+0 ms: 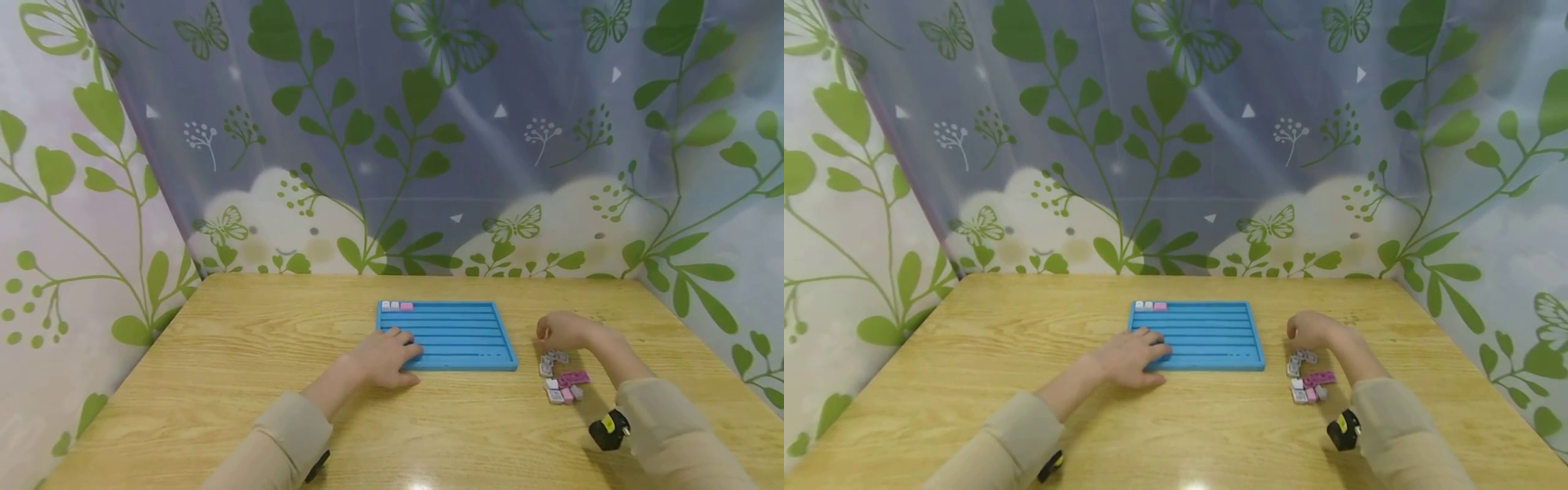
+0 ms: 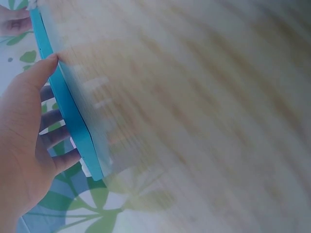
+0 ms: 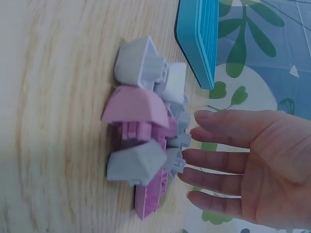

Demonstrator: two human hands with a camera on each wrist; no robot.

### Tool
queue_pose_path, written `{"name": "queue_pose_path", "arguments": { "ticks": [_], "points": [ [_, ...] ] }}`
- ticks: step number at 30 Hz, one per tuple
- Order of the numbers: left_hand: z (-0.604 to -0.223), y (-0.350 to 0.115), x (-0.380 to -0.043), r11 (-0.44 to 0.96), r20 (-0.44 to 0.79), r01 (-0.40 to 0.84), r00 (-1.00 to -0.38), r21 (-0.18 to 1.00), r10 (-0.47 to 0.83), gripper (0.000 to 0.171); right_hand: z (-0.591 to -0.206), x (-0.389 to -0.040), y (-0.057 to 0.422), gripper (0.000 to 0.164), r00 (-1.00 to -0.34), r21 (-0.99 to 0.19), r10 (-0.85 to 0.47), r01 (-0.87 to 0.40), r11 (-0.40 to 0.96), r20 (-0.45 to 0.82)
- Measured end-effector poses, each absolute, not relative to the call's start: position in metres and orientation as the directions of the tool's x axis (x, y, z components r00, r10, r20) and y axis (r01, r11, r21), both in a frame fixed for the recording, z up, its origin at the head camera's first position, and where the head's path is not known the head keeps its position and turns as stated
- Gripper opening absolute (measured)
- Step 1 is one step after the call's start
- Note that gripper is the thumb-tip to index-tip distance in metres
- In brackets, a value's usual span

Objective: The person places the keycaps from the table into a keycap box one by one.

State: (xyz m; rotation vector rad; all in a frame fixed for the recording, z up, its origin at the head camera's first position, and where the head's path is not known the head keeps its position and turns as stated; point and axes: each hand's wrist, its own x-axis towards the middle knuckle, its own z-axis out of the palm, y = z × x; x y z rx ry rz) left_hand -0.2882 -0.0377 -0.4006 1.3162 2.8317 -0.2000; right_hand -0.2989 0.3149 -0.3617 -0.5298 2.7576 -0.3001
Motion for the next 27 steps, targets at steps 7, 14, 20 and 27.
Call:
{"name": "queue_pose_path", "arguments": {
  "ticks": [7,14,20,27],
  "points": [
    [-0.4011,-0.0372,-0.2875,0.644,-0.066,0.758,-0.652,-0.106,0.756,0.055,-0.3604,-0.2962,0.3171,0.017,-0.875,-0.256,-0.402,-0.337,0.906,-0.269],
    [-0.4011,-0.0376,-0.2869,0.645,-0.069,0.758,-0.651,-0.092,0.756,0.054,-0.3600,-0.2945,0.3138,0.019,-0.874,-0.274,-0.394,-0.319,0.907,-0.286],
    [-0.4008,-0.0371,-0.2877,0.647,-0.066,0.757,-0.653,-0.088,0.755,0.054,-0.3602,-0.2953,0.3136,0.018,-0.873,-0.271,-0.391,-0.317,0.909,-0.292],
    [-0.4011,-0.0369,-0.2881,0.650,-0.063,0.756,-0.654,-0.076,0.754,0.054,-0.3607,-0.2964,0.3149,0.014,-0.872,-0.261,-0.396,-0.326,0.909,-0.289]
  ]
}}
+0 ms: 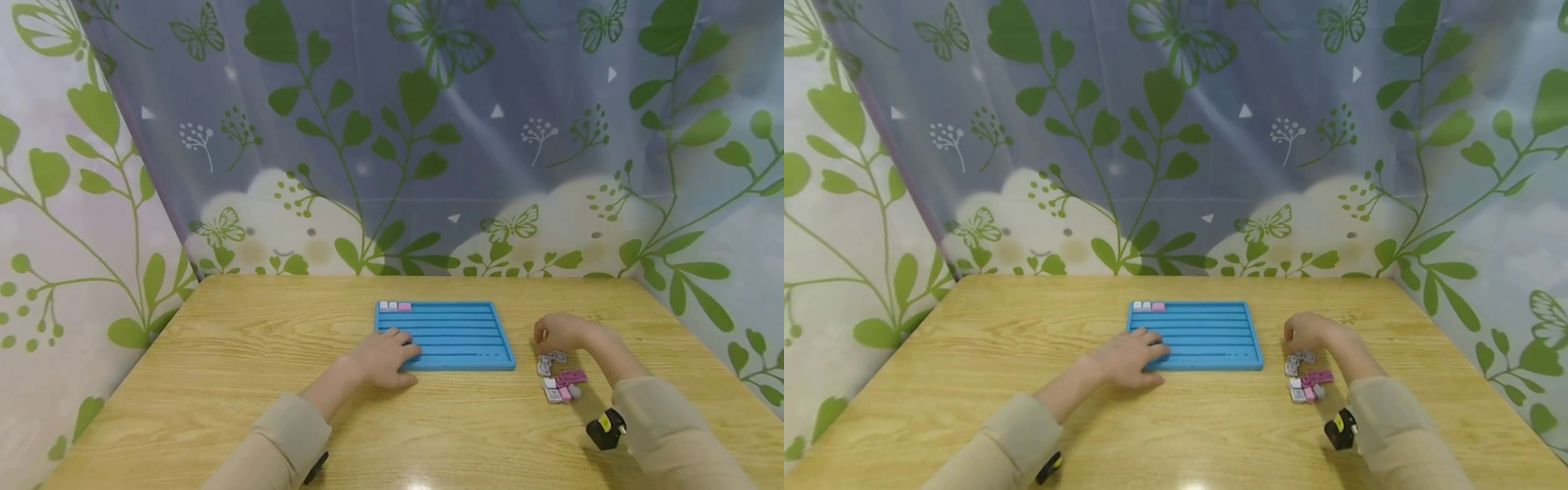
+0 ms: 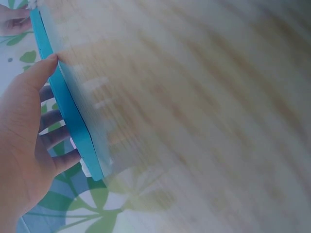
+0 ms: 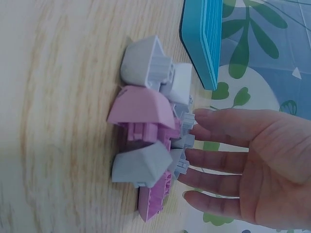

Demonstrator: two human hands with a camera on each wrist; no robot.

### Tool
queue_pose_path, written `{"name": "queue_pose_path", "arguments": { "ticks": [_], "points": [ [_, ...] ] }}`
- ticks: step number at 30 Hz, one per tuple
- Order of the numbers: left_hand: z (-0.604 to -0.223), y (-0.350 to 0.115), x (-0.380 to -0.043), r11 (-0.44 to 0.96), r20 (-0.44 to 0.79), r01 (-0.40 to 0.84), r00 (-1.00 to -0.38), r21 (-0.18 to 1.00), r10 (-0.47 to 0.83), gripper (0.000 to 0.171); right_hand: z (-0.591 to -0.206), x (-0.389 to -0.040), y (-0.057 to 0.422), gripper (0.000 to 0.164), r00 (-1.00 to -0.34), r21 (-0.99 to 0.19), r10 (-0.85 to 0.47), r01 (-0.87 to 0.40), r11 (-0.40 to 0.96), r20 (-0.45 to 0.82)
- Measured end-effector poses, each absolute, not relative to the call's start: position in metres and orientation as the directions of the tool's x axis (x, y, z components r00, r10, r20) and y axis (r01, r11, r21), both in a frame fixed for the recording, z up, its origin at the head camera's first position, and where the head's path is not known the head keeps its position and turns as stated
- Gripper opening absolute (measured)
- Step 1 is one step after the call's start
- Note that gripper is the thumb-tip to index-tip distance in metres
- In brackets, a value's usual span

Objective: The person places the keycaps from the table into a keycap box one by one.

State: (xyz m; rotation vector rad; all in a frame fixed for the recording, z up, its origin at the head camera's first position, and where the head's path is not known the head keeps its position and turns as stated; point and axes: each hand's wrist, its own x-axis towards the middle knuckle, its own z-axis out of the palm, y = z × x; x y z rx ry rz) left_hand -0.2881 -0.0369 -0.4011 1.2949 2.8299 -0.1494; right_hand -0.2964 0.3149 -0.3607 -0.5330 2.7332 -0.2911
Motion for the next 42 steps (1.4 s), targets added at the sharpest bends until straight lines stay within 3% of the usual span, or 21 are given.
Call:
{"name": "queue_pose_path", "arguments": {
  "ticks": [11,23,42],
  "points": [
    [-0.4011,-0.0370,-0.2880,0.651,-0.064,0.755,-0.655,-0.074,0.753,0.055,-0.3614,-0.2963,0.3169,0.015,-0.872,-0.268,-0.392,-0.318,0.909,-0.294],
    [-0.3990,-0.0368,-0.2873,0.648,-0.068,0.757,-0.653,-0.078,0.755,0.054,-0.3616,-0.2940,0.3160,0.015,-0.856,-0.325,-0.343,-0.222,0.919,-0.386],
    [-0.4002,-0.0367,-0.2883,0.647,-0.066,0.759,-0.651,-0.075,0.756,0.054,-0.3669,-0.2965,0.3172,0.007,-0.859,-0.315,-0.406,-0.310,0.897,-0.312]
  ]
}}
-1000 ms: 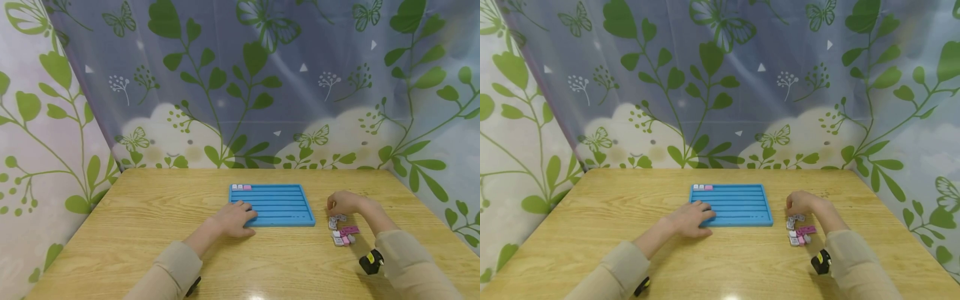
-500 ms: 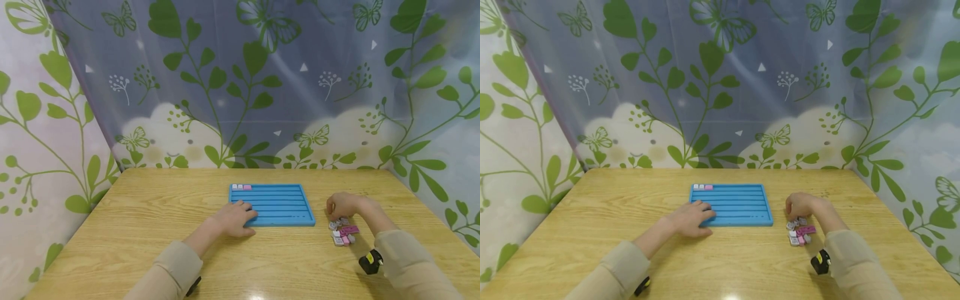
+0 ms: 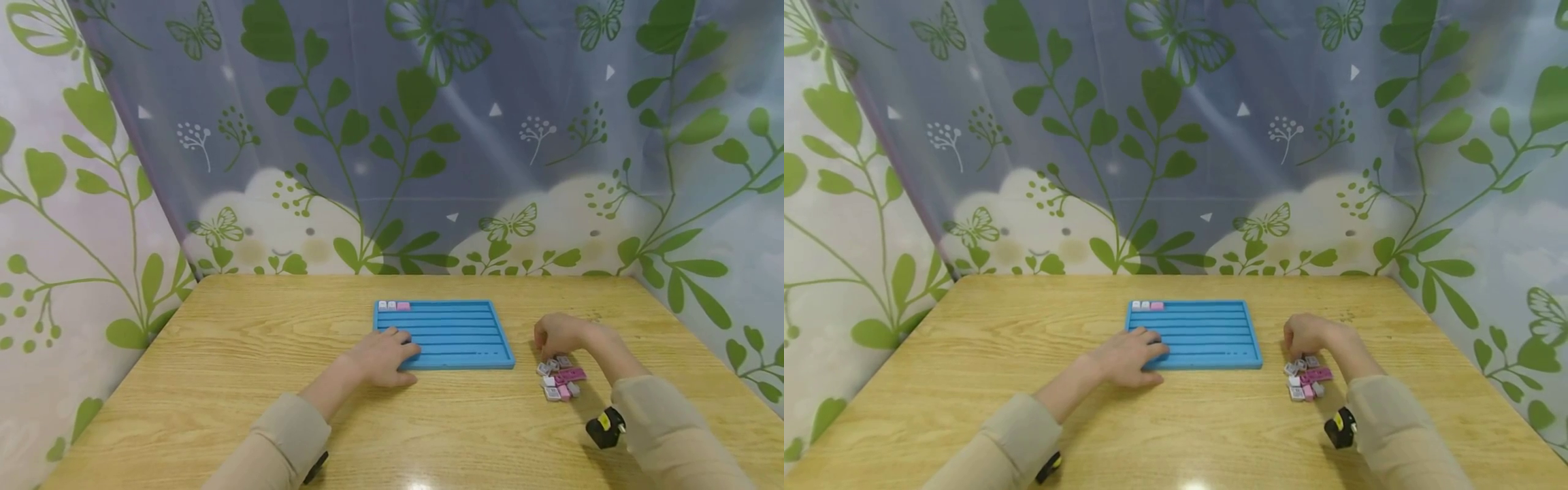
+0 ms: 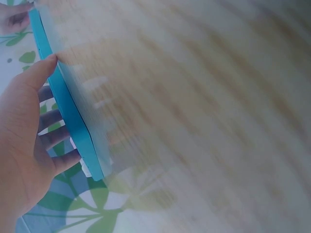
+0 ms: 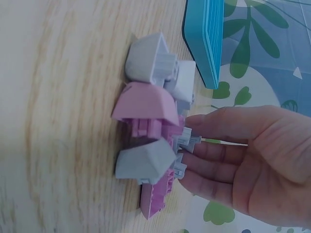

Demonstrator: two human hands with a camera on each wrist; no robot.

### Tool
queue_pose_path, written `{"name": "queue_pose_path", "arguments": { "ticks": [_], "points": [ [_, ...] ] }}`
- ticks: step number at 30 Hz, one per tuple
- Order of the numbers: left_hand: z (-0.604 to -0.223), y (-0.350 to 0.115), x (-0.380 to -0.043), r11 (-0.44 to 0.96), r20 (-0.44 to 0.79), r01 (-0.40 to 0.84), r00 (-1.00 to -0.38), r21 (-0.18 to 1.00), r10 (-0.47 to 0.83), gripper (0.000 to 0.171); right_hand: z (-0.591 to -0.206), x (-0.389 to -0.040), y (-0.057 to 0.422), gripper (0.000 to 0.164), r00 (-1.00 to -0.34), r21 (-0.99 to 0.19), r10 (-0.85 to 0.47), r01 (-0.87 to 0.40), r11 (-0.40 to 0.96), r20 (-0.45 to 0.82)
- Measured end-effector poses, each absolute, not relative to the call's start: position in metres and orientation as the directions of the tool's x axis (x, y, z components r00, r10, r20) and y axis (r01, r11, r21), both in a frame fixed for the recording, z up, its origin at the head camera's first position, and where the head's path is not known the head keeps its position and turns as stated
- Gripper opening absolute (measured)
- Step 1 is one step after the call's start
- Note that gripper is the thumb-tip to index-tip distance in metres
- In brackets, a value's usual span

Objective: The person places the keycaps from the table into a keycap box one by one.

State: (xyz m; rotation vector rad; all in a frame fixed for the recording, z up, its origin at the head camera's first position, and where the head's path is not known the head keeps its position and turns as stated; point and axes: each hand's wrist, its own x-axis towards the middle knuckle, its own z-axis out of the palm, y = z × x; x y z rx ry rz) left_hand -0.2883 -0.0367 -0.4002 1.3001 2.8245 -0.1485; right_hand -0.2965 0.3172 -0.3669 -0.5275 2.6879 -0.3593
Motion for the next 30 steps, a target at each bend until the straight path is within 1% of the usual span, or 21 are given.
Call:
{"name": "queue_pose_path", "arguments": {
  "ticks": [13,23,30],
  "points": [
    [-0.400,-0.035,-0.288,0.647,-0.077,0.758,-0.652,-0.081,0.754,0.054,-0.362,-0.300,0.313,0.008,-0.860,-0.308,-0.449,-0.371,0.876,-0.242],
    [-0.399,-0.035,-0.289,0.645,-0.073,0.759,-0.651,-0.089,0.755,0.054,-0.353,-0.306,0.297,0.014,-0.841,-0.331,-0.516,-0.445,0.832,-0.165],
    [-0.399,-0.035,-0.288,0.651,-0.084,0.754,-0.657,-0.086,0.749,0.053,-0.345,-0.315,0.275,0.004,-0.803,-0.344,-0.588,-0.528,0.776,-0.094]
  ]
}}
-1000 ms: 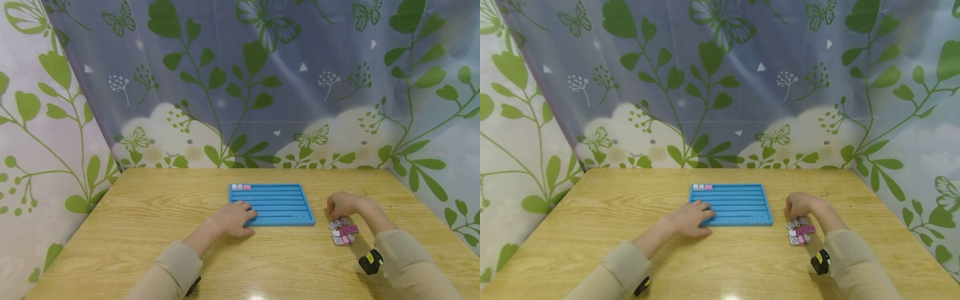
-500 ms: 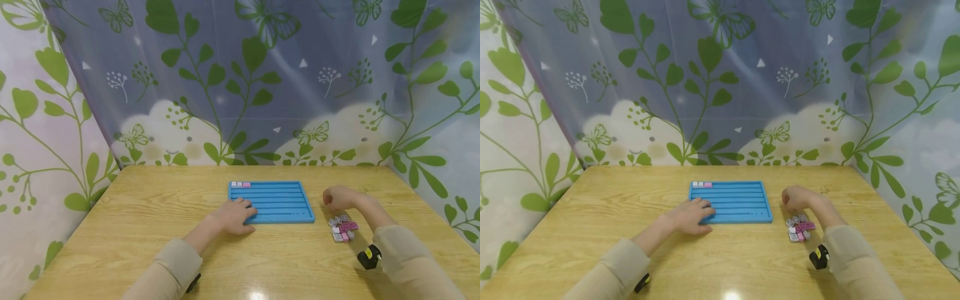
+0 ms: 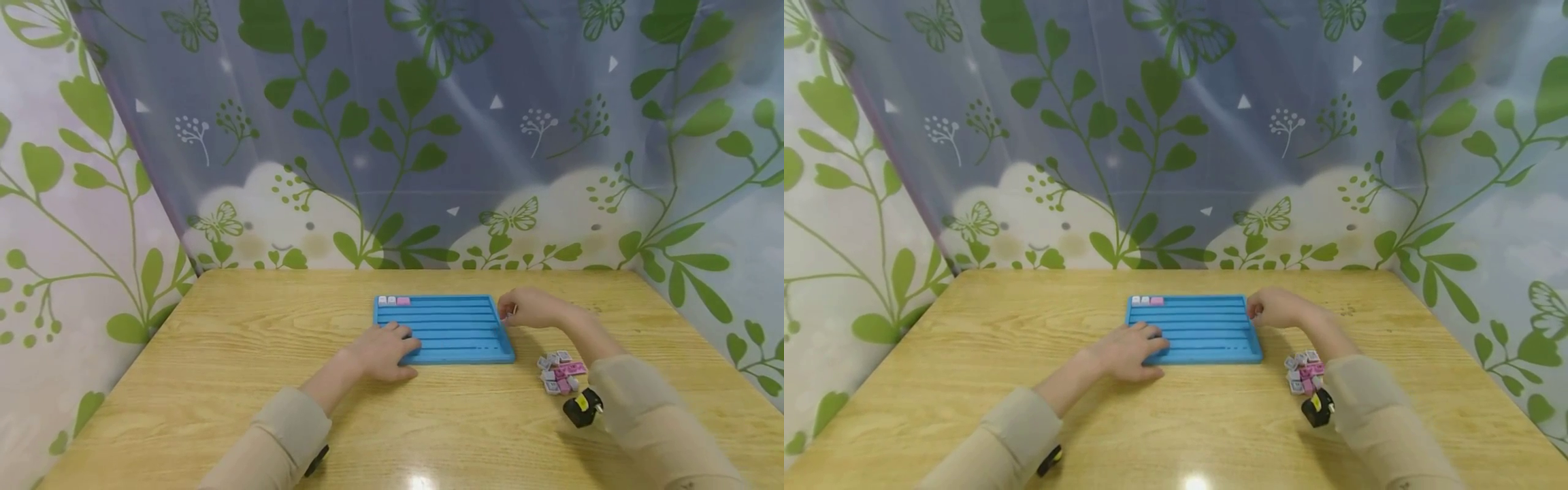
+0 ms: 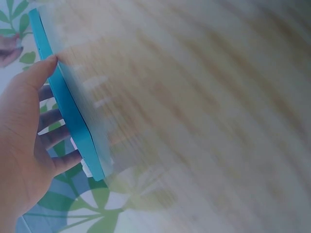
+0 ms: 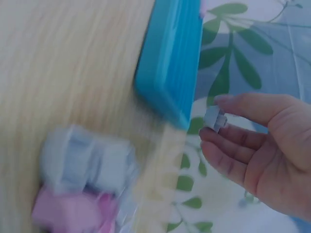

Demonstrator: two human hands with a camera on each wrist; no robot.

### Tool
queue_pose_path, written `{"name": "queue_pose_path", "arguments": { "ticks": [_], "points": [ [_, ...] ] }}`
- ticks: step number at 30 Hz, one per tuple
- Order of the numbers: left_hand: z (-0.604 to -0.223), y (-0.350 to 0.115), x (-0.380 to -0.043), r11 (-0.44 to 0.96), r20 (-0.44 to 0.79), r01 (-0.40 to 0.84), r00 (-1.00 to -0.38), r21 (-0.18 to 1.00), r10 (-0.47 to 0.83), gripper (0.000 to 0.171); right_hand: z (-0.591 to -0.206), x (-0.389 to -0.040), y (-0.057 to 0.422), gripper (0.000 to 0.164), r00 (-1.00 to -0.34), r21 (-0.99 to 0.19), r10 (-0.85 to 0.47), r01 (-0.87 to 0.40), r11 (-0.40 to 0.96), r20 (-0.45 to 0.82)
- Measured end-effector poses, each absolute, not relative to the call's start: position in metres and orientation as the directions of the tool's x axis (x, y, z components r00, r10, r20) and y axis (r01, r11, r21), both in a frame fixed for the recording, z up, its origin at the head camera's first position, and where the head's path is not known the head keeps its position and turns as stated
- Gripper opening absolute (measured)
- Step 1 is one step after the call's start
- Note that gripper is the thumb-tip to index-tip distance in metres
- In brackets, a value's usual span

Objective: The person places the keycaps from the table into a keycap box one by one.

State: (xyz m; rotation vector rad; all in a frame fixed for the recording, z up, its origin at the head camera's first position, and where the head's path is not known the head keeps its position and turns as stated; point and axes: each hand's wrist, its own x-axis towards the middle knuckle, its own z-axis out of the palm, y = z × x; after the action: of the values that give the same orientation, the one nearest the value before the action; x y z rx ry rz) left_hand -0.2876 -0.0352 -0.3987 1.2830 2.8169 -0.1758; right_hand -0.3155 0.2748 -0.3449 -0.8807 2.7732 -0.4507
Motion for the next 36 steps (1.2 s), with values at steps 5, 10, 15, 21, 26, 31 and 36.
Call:
{"name": "queue_pose_path", "arguments": {
  "ticks": [5,10,15,21,26,31,36],
  "points": [
    [-0.401,-0.035,-0.288,0.645,-0.073,0.758,-0.652,-0.100,0.755,0.045,-0.341,-0.319,0.252,0.007,-0.791,-0.371,-0.607,-0.542,0.754,-0.078],
    [-0.403,-0.035,-0.288,0.638,-0.068,0.763,-0.645,-0.102,0.761,0.042,-0.343,-0.320,0.233,0.010,-0.795,-0.378,-0.603,-0.538,0.753,-0.071],
    [-0.401,-0.034,-0.287,0.636,-0.059,0.766,-0.642,-0.094,0.764,0.041,-0.347,-0.323,0.225,0.020,-0.792,-0.410,-0.607,-0.535,0.739,-0.062],
    [-0.399,-0.035,-0.289,0.632,-0.042,0.770,-0.637,-0.093,0.770,0.038,-0.350,-0.326,0.222,0.020,-0.777,-0.411,-0.629,-0.562,0.718,-0.036],
    [-0.400,-0.036,-0.289,0.630,-0.044,0.771,-0.635,-0.094,0.771,0.039,-0.351,-0.326,0.219,0.022,-0.798,-0.455,-0.603,-0.527,0.718,-0.028],
    [-0.400,-0.035,-0.289,0.630,-0.050,0.770,-0.637,-0.099,0.770,0.040,-0.353,-0.328,0.212,0.023,-0.799,-0.481,-0.601,-0.532,0.697,0.013],
    [-0.398,-0.035,-0.289,0.623,-0.048,0.774,-0.631,-0.112,0.774,0.040,-0.356,-0.334,0.204,0.022,-0.793,-0.464,-0.608,-0.550,0.694,0.030]
  ]
}}
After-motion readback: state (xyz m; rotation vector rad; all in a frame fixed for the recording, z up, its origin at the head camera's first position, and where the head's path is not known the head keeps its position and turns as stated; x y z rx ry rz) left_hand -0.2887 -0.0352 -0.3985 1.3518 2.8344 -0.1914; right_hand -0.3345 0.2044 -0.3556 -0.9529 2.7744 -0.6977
